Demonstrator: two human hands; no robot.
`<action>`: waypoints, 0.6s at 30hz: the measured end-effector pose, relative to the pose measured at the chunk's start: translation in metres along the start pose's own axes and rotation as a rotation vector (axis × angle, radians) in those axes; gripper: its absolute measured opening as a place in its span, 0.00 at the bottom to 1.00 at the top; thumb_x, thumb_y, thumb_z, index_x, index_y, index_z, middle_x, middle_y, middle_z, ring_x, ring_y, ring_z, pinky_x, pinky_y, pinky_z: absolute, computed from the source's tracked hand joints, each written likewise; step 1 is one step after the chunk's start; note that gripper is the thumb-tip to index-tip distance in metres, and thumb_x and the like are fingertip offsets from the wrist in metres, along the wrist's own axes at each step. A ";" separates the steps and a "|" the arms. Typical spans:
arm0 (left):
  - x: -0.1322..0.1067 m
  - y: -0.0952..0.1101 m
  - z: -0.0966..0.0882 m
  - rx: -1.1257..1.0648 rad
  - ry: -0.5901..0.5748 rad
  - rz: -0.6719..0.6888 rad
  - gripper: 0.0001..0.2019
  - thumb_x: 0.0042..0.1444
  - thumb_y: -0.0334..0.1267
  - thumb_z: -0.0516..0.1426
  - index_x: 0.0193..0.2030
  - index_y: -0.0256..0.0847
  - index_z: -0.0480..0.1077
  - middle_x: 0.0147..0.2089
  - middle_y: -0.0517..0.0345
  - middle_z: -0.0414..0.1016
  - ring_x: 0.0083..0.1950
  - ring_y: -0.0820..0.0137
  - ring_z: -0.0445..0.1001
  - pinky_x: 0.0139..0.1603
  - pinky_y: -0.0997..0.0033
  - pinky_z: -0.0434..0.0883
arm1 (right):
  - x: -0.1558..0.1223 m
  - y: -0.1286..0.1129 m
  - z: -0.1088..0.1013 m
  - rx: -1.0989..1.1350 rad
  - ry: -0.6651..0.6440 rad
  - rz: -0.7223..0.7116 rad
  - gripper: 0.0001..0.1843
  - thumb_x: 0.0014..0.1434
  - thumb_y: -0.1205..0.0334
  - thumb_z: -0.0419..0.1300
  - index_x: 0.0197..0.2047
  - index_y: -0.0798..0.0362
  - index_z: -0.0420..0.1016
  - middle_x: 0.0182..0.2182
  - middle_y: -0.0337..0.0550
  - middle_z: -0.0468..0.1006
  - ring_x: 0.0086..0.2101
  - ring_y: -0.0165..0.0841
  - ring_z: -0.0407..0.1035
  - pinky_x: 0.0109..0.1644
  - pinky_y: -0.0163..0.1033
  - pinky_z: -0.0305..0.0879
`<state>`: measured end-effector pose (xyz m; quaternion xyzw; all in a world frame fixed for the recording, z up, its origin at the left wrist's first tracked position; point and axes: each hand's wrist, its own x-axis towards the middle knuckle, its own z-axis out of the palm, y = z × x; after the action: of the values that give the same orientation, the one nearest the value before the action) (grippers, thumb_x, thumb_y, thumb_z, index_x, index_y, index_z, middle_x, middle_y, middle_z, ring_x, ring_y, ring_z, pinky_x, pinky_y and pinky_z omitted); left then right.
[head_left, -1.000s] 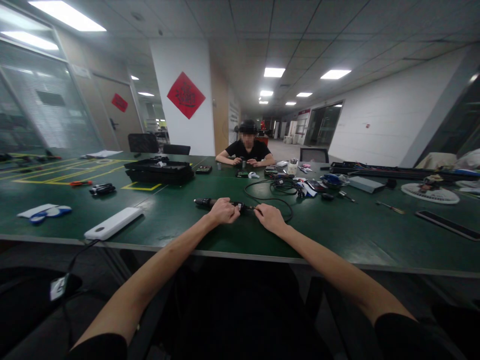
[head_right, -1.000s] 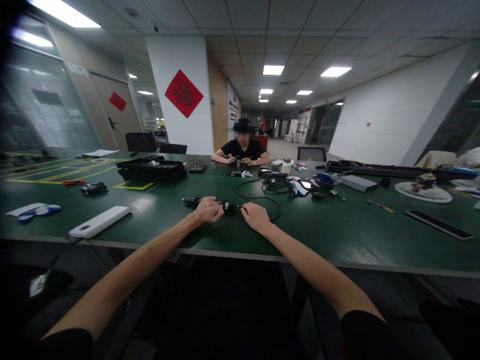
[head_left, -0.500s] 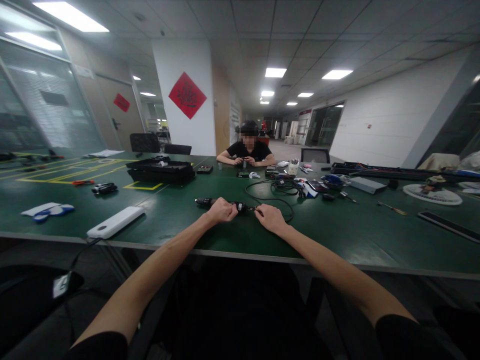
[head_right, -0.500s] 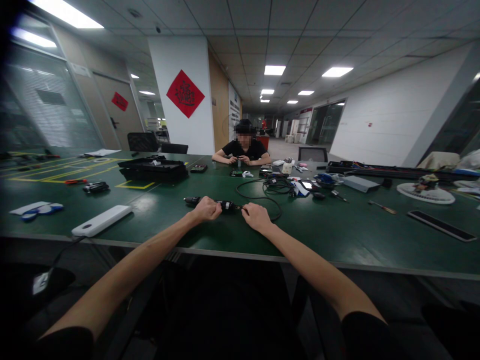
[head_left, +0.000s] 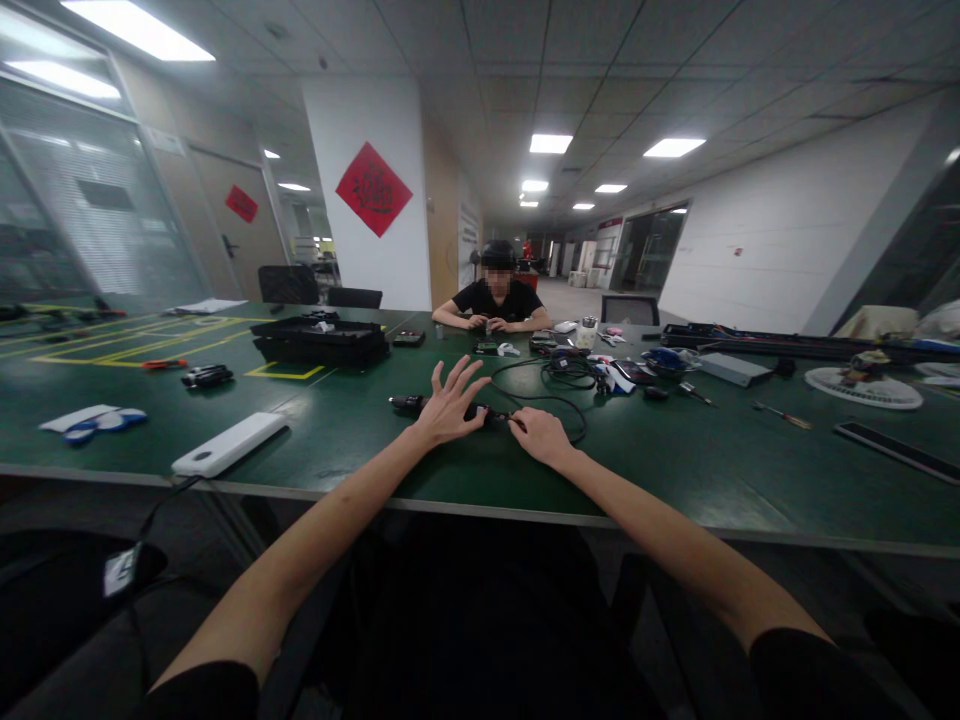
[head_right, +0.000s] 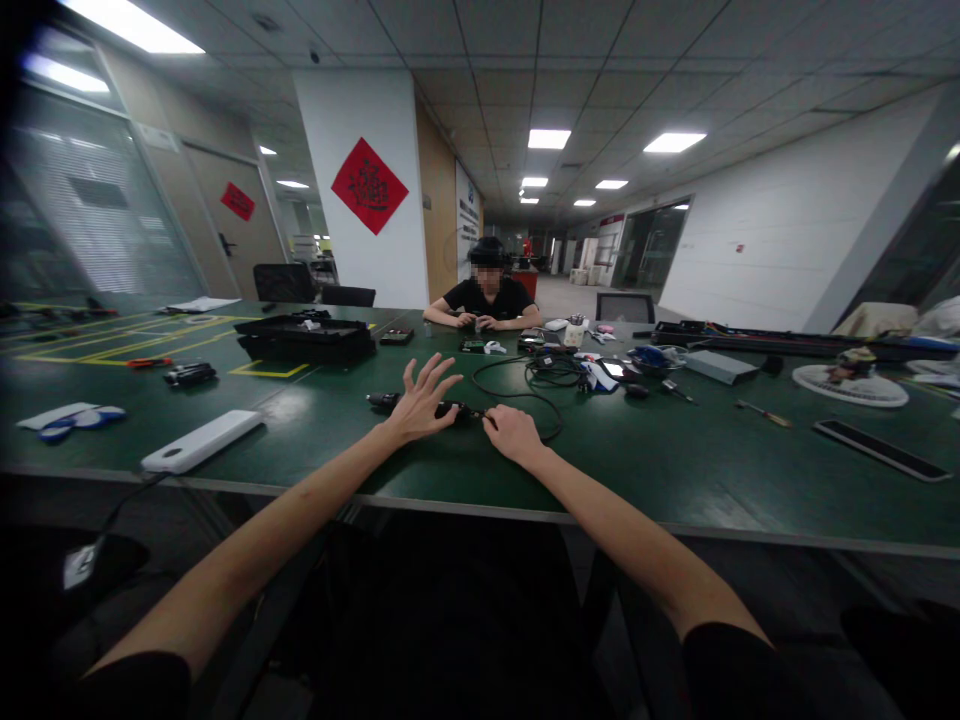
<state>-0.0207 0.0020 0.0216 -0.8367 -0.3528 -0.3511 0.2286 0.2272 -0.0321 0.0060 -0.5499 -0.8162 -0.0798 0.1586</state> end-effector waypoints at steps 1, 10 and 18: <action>-0.002 -0.003 0.003 0.007 -0.006 0.001 0.22 0.62 0.49 0.57 0.59 0.42 0.70 0.66 0.42 0.68 0.71 0.45 0.59 0.70 0.35 0.52 | 0.000 0.000 0.000 0.000 0.002 -0.002 0.19 0.75 0.50 0.49 0.50 0.49 0.79 0.47 0.47 0.80 0.44 0.37 0.74 0.44 0.36 0.64; -0.021 -0.024 0.034 -0.011 0.032 0.209 0.27 0.68 0.39 0.48 0.15 0.41 0.65 0.15 0.58 0.68 0.17 0.74 0.62 0.27 0.68 0.63 | 0.000 0.000 -0.003 0.010 -0.015 -0.004 0.19 0.75 0.51 0.49 0.51 0.49 0.79 0.47 0.48 0.80 0.44 0.37 0.74 0.44 0.37 0.65; -0.023 -0.023 0.037 -0.029 0.042 0.203 0.28 0.69 0.39 0.47 0.15 0.40 0.66 0.15 0.57 0.68 0.16 0.73 0.63 0.21 0.72 0.56 | 0.000 -0.001 -0.003 0.001 -0.007 -0.006 0.19 0.75 0.51 0.50 0.50 0.48 0.80 0.47 0.47 0.80 0.44 0.38 0.74 0.44 0.37 0.64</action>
<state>-0.0340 0.0305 -0.0161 -0.8638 -0.2562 -0.3487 0.2581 0.2271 -0.0332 0.0083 -0.5477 -0.8184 -0.0779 0.1556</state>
